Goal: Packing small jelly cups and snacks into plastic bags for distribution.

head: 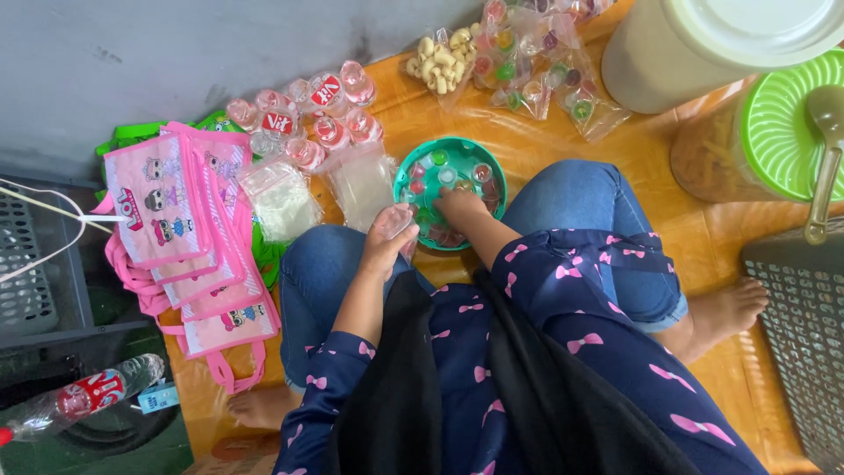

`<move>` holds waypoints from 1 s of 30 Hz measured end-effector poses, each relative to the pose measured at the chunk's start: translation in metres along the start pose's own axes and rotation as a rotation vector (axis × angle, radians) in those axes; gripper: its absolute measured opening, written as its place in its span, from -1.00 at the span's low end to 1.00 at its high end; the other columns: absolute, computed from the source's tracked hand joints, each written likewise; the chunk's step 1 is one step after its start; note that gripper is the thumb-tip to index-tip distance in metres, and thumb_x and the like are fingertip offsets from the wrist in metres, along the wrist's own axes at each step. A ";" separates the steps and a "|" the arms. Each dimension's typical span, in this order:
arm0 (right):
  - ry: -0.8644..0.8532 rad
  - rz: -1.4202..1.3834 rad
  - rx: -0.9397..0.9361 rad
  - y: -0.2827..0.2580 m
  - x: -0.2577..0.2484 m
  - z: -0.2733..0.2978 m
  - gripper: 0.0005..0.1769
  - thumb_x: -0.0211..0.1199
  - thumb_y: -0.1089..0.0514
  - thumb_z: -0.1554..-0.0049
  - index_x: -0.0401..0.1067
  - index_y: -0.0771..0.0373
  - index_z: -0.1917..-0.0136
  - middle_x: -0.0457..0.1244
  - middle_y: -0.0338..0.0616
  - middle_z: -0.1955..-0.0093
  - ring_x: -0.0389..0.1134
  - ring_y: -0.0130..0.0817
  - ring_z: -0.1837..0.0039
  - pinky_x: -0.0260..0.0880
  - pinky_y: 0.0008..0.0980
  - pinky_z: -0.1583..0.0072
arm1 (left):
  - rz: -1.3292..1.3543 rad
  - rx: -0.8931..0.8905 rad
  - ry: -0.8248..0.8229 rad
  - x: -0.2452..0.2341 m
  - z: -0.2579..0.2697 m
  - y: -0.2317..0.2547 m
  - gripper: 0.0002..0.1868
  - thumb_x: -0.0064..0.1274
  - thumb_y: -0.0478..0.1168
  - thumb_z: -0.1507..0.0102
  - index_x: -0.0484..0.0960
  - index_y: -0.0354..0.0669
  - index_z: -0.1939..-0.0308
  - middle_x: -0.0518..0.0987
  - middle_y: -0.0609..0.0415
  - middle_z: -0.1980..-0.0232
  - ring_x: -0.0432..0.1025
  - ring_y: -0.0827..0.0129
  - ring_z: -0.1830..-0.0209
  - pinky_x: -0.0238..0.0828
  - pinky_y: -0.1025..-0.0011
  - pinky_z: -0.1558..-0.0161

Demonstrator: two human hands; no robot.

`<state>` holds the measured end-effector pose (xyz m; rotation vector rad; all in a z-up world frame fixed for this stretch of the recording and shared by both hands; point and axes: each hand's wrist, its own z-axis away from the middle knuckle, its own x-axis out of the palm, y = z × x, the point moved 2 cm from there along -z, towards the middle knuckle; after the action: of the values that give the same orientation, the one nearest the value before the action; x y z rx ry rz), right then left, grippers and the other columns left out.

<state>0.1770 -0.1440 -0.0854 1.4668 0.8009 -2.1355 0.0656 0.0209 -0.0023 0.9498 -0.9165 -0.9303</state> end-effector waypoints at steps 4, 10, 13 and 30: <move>0.016 -0.016 -0.067 0.001 0.003 0.006 -0.65 0.10 0.29 -0.18 0.54 -0.12 -0.08 0.28 -0.09 -0.08 0.46 0.04 0.02 0.54 0.01 0.05 | 0.003 -0.002 -0.014 0.000 0.000 0.005 -0.38 0.50 -0.29 -0.05 0.58 -0.12 -0.17 0.61 0.11 0.00 0.50 0.51 -0.04 0.48 0.46 -0.17; -0.190 -0.162 -0.074 0.004 0.012 0.008 -0.65 0.12 0.24 -0.21 0.52 -0.05 -0.22 0.24 -0.03 -0.19 0.46 0.09 -0.09 0.53 0.04 -0.09 | 0.011 -0.015 -0.042 -0.006 -0.010 -0.016 -0.32 0.50 -0.31 -0.05 0.56 -0.15 -0.22 0.60 0.08 -0.02 0.50 0.49 -0.06 0.47 0.44 -0.19; -0.213 -0.145 -0.059 0.017 0.041 -0.006 -0.77 0.20 0.19 -0.18 0.58 0.04 -0.09 0.28 -0.04 -0.11 0.47 0.00 -0.04 0.54 -0.05 -0.06 | 0.010 -0.010 -0.053 -0.004 -0.006 -0.010 -0.32 0.50 -0.29 -0.05 0.57 -0.14 -0.22 0.61 0.10 -0.02 0.50 0.49 -0.06 0.47 0.43 -0.19; 0.449 -0.800 0.297 0.046 -0.078 0.003 -0.60 0.24 0.04 -0.18 0.46 -0.12 -0.30 0.41 -0.26 -0.16 0.44 -0.22 -0.19 0.48 -0.12 -0.19 | -0.051 0.084 -0.052 0.003 0.001 0.001 -0.43 0.49 -0.32 -0.05 0.63 -0.08 -0.12 0.63 0.23 0.05 0.47 0.59 0.03 0.45 0.51 -0.13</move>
<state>0.2312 -0.1784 -0.0219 2.0768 1.4809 -2.5913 0.0657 0.0182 -0.0006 1.0283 -0.9856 -0.9696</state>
